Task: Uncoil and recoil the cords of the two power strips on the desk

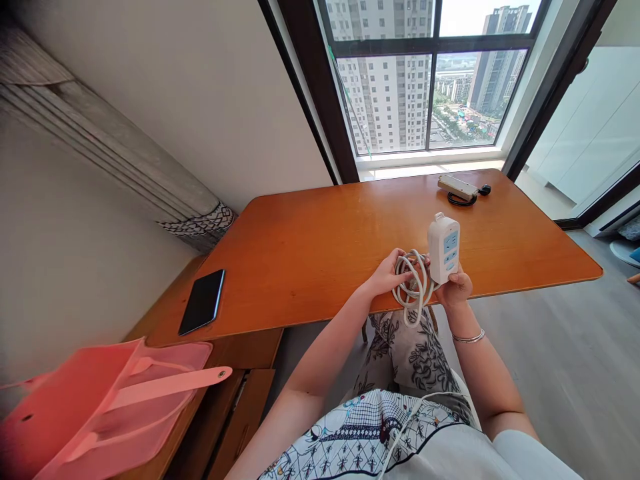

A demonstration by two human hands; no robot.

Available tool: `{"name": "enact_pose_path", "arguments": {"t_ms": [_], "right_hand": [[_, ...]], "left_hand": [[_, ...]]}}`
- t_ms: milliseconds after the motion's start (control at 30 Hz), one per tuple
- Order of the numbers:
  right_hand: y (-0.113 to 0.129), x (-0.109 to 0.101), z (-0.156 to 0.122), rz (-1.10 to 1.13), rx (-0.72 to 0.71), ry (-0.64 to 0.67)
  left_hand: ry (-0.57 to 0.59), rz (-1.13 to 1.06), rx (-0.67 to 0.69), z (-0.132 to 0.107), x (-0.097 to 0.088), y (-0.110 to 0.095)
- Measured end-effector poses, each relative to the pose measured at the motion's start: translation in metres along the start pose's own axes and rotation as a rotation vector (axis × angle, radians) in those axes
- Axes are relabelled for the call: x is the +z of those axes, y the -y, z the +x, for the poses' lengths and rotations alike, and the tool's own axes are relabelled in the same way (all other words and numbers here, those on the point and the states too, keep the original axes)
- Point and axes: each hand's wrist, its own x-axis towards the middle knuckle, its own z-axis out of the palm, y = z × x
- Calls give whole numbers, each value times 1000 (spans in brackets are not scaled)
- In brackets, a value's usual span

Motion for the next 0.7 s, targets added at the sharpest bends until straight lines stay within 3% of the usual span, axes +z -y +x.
{"name": "enact_pose_path", "arguments": {"t_ms": [233, 500, 567, 700], "right_hand": [[-1, -8, 1, 23, -17, -168], [-10, -20, 2, -23, -24, -236], [-11, -19, 2, -40, -24, -233], [-13, -17, 3, -80, -61, -256]], "left_hand": [[-164, -61, 36, 4, 1, 8], [-407, 273, 55, 6, -5, 4], [-440, 166, 27, 7, -6, 1], [-412, -250, -94, 8, -5, -3]]}}
